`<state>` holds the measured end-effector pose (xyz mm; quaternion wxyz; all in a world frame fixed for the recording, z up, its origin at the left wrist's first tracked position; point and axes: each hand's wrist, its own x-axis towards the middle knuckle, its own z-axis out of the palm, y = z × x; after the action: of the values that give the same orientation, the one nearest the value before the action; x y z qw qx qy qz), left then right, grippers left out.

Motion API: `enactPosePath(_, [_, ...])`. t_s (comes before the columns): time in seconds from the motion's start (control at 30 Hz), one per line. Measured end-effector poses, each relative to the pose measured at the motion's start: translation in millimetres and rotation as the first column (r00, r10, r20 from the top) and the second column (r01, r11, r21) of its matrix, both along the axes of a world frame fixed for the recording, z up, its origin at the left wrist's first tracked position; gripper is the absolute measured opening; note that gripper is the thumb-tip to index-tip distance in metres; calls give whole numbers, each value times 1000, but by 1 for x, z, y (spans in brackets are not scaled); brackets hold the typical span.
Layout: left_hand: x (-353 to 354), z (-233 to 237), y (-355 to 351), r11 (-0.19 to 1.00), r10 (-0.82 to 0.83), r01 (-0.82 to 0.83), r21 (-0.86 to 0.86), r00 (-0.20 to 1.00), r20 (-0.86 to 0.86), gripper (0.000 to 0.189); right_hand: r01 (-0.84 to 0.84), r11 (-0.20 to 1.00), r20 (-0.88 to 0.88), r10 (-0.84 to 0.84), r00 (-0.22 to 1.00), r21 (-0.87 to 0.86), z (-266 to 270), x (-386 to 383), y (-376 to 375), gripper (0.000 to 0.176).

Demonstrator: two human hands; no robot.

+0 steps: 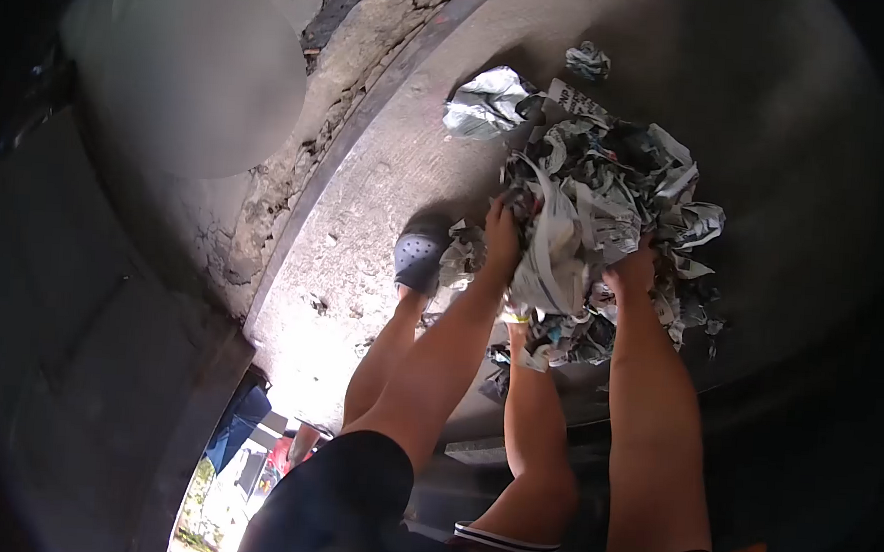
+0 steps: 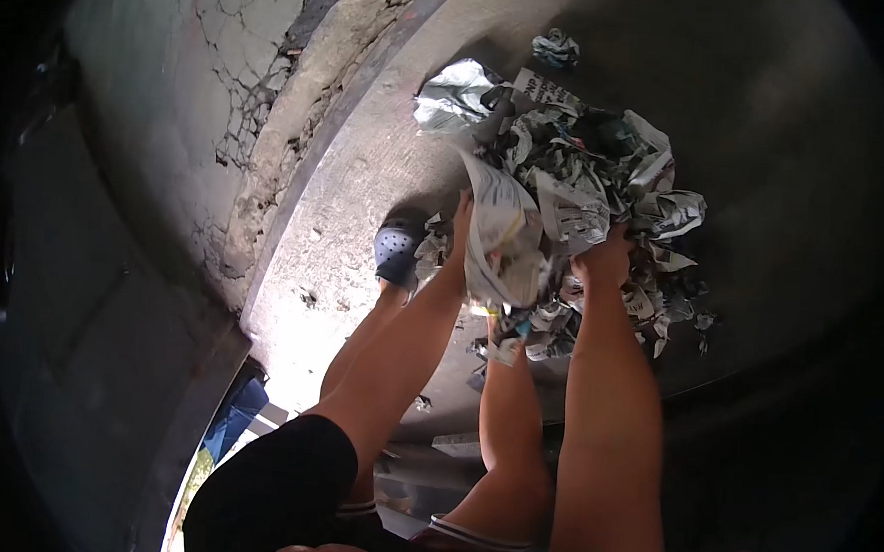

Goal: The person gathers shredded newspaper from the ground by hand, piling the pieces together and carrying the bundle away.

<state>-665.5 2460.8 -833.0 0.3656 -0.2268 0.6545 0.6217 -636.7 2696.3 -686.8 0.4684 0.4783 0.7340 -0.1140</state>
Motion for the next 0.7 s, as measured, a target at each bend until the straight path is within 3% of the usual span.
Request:
enactPosePath(0.03, [0,45,16,981,-181,170,-91,974,-139,41,-16,1000,-23,15,1000,-20,-1,3,3,107])
enactPosePath(0.07, [-1,93,33,931,-347,295,-216,900,-265,42,194,975,51,-189,981,-105,0,-8,14,94])
enactPosePath(0.1, [0,132,56,964,-263,238,-117,914,-309,43,233,964,72,-225,972,-130,-1,-11,18,94])
enactPosePath(0.17, [12,195,85,874,-482,426,-234,820,-309,58,160,972,45,-154,987,-171,-9,-12,25,95])
enactPosePath(0.27, [35,209,111,689,-711,582,-433,658,-246,64,92,935,-148,-150,977,-344,-16,19,45,97])
enactPosePath(0.37, [76,184,140,449,-871,587,-674,457,-182,68,243,715,-260,-516,816,-655,-3,74,72,99])
enactPosePath(0.4, [89,175,142,503,-845,559,-659,478,-240,67,239,644,-280,-596,753,-727,9,91,83,100])
enactPosePath(0.43, [96,174,143,457,-868,590,-666,459,-189,66,183,646,-344,-600,722,-741,20,108,89,100])
enactPosePath(0.5, [101,163,149,421,-883,601,-679,444,-155,65,139,715,-459,-572,680,-685,58,118,89,101])
enactPosePath(0.57, [109,146,156,445,-868,556,-702,459,-187,65,253,796,-521,-564,640,-550,91,68,58,105])
enactPosePath(0.6, [124,128,156,560,-795,440,-702,526,-303,67,310,832,-519,-536,666,-460,111,40,26,102])
enactPosePath(0.63, [90,169,151,212,-963,703,-679,270,-21,76,371,855,-505,-515,692,-363,125,26,1,99])
enactPosePath(0.67, [48,216,147,-153,-986,831,-534,-91,140,84,410,885,-472,-466,749,-222,112,27,-11,102])
enactPosePath(0.7, [56,212,138,80,-996,839,-538,85,-15,87,427,901,-440,-417,796,-80,78,27,-20,106])
